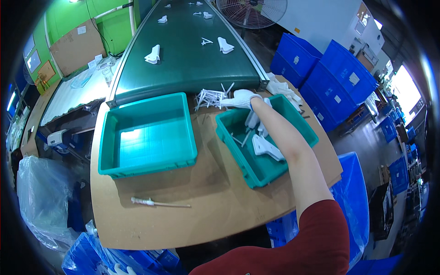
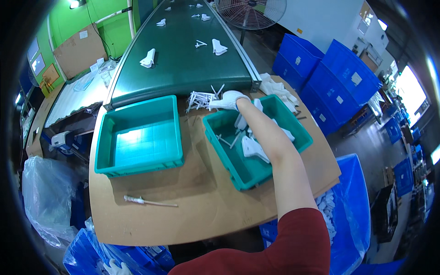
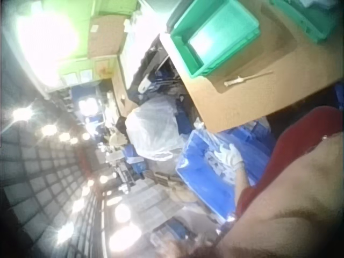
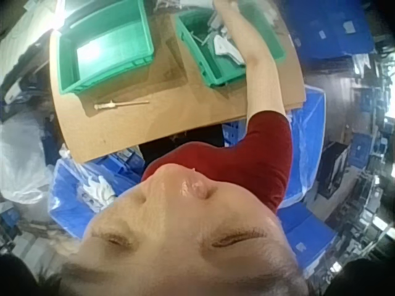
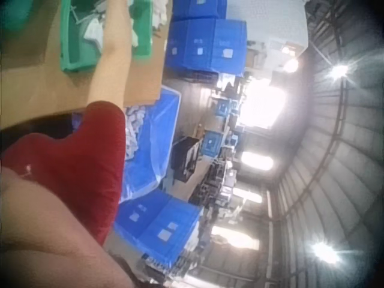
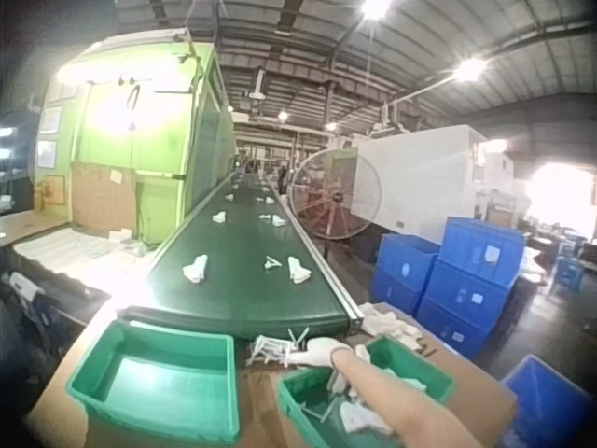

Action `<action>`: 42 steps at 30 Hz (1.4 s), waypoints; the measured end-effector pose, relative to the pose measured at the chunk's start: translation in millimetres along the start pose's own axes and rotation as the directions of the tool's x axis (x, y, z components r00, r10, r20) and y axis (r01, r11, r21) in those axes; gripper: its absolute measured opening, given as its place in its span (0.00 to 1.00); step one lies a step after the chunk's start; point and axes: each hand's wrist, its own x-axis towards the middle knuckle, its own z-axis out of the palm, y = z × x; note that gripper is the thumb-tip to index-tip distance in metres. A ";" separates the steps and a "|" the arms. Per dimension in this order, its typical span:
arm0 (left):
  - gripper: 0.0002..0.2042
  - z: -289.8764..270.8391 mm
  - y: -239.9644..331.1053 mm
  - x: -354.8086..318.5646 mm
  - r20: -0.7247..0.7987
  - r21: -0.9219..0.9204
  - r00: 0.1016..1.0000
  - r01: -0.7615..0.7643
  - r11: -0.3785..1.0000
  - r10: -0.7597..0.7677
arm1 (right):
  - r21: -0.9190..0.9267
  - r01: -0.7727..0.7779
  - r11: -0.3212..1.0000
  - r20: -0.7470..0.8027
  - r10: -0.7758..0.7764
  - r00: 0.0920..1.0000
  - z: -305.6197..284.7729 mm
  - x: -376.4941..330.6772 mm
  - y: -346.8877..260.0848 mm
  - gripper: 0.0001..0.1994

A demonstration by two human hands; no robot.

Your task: The person trims white plastic components using a utility knife, inserts a rod into the parts, and packages the components into a plastic bag by hand.

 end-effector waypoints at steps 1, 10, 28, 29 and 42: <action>0.21 5.4 2.2 0.4 0.006 0.005 1.000 0.006 1.000 -0.006 | 0.111 0.080 0.991 0.079 -0.089 0.993 5.4 10.1 -1.5 0.36; 0.23 -3.7 17.8 11.1 0.106 0.178 0.982 0.139 0.974 -0.159 | 0.140 0.112 0.984 0.072 -0.123 0.990 11.8 34.1 -3.6 0.50; 0.19 60.2 -18.1 -4.3 -0.073 -0.063 0.958 0.274 0.960 -0.278 | -0.514 0.146 0.845 -0.069 -0.210 0.975 -2.3 -23.8 -92.0 0.42; 0.20 55.7 -13.3 -2.3 -0.045 -0.081 0.954 0.292 0.953 -0.296 | -0.515 0.142 0.845 -0.071 -0.207 0.976 -1.0 -23.8 -92.8 0.42; 0.21 44.2 -7.9 2.9 0.003 -0.141 0.956 0.292 0.946 -0.294 | -0.822 0.261 0.505 -0.135 -0.619 0.774 8.1 -3.4 -117.1 0.29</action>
